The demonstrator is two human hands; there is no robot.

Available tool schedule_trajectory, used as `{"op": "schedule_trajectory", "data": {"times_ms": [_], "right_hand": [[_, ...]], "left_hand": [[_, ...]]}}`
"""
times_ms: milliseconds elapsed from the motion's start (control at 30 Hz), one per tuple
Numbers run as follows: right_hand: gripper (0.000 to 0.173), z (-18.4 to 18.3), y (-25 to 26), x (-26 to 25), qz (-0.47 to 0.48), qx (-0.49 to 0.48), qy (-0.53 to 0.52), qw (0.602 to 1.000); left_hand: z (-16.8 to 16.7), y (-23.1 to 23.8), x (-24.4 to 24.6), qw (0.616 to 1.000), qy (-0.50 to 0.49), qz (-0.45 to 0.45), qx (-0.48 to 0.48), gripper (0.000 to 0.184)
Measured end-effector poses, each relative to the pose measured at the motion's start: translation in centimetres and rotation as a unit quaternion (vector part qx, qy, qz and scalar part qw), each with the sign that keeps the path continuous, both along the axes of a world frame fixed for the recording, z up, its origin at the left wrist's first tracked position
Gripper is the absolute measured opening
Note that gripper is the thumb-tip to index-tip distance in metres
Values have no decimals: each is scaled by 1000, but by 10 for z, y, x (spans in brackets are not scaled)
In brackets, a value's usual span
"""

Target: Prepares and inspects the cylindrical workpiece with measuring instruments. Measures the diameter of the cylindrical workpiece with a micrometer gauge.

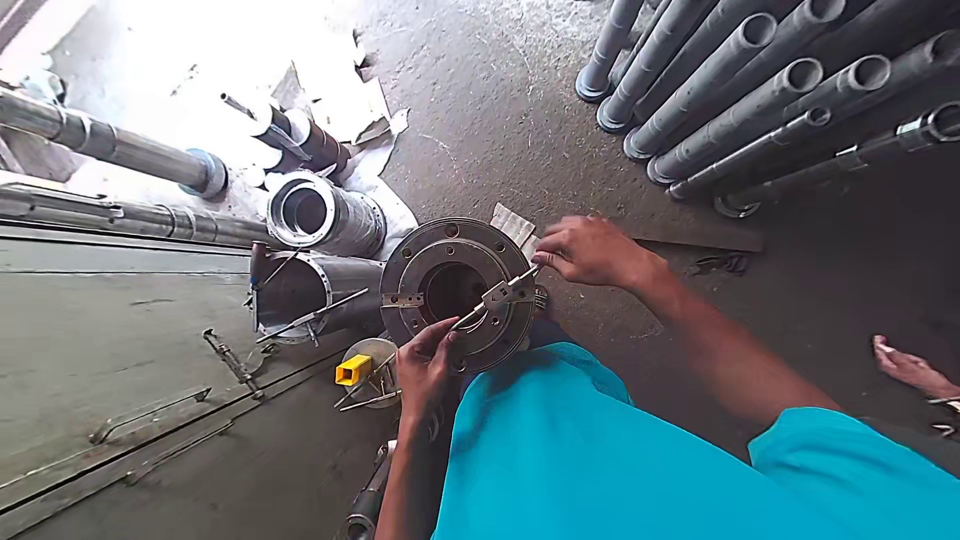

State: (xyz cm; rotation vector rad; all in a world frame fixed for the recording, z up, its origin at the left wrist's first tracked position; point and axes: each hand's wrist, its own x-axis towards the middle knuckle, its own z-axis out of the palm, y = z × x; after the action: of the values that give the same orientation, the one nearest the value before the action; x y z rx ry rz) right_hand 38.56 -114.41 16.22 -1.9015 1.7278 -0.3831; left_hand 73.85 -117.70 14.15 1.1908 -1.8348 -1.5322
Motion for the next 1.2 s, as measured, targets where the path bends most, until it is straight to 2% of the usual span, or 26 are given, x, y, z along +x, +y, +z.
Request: {"op": "schedule_trajectory", "data": {"times_ms": [100,200,300,367,500,600,700,767,800,867,967,1033,1067,1100,1200], "right_hand": [[42,-6,35,16,-30,26,-38,998],[40,-7,82,69,-85,33,-60,994],[44,-8,100,94,-84,62,-80,991],[40,-6,87,69,-76,97,-60,991],[29,-14,30,23,-103,37,-38,993],[23,-1,-6,13,-75,39,-40,996],[28,16,7,6,-28,144,-44,988],[27,23,29,14,10,228,-135,964],[25,23,40,28,27,266,-180,947],[24,15,57,74,25,303,-292,907],[33,3,55,159,-106,280,-435,849],[39,-5,39,203,-199,243,-496,809],[39,-4,32,204,-193,249,-497,809],[37,0,30,194,-160,254,-475,827],[24,21,37,140,-46,207,-330,920]], "left_hand": [[-10,-26,-10,999,33,-1,-31,19],[-10,-78,-33,990,-3,-95,-109,23],[2,-97,-49,974,-57,-164,-146,25],[5,-92,-42,974,-80,-147,-152,22],[5,-22,1,986,-67,-77,-132,19],[12,26,-14,996,-39,12,-83,16],[-7,2,-10,997,56,53,-27,20],[-8,-36,-33,996,72,53,14,20],[-1,-55,-52,997,61,31,34,21],[12,-89,-91,994,23,-75,73,24],[24,-99,-152,957,-78,-274,49,24],[26,-86,-168,923,-140,-358,-11,26],[28,-80,-166,916,-144,-371,-45,27],[30,-74,-157,919,-131,-364,-78,31],[37,-61,-96,954,-49,-272,-116,39]]}}
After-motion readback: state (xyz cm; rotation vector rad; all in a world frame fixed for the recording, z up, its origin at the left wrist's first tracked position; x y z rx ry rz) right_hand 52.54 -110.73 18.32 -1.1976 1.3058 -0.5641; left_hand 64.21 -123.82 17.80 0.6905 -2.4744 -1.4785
